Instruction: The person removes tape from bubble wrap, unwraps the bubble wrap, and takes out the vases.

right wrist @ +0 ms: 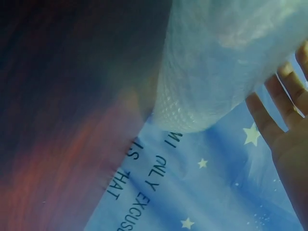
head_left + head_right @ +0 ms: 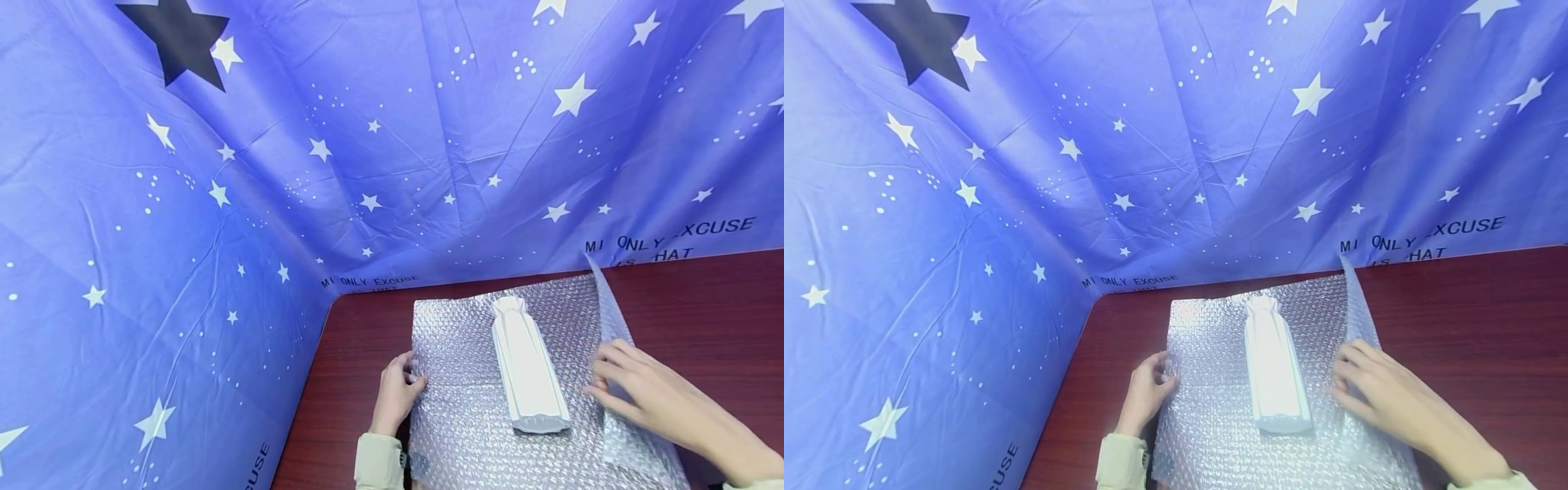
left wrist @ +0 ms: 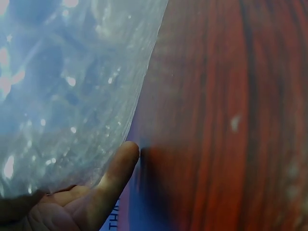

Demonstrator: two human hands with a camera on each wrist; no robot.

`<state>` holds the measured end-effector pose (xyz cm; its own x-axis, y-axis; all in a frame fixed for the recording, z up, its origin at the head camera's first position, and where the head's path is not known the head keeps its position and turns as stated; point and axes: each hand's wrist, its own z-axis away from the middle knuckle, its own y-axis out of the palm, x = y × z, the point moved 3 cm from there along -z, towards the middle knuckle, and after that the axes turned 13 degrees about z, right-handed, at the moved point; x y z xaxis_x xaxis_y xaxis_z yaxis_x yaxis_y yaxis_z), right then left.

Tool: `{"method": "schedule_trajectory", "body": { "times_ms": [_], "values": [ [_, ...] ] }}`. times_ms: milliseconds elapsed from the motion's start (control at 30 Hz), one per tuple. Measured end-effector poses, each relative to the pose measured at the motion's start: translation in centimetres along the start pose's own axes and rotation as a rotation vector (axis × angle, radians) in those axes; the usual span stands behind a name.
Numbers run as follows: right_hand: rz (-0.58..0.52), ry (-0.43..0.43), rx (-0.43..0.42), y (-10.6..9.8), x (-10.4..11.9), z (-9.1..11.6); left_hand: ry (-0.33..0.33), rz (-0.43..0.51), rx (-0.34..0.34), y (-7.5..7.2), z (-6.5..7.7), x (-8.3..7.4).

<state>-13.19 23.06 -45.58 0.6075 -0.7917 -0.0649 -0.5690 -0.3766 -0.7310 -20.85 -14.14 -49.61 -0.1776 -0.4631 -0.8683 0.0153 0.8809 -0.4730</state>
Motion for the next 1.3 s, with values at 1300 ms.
{"method": "schedule_trajectory", "body": {
  "times_ms": [1300],
  "values": [
    [0.163, 0.166, 0.222, -1.5, -4.0, 5.1, -0.002, 0.04, -0.017, -0.5, 0.2, 0.8]
  ]
}}
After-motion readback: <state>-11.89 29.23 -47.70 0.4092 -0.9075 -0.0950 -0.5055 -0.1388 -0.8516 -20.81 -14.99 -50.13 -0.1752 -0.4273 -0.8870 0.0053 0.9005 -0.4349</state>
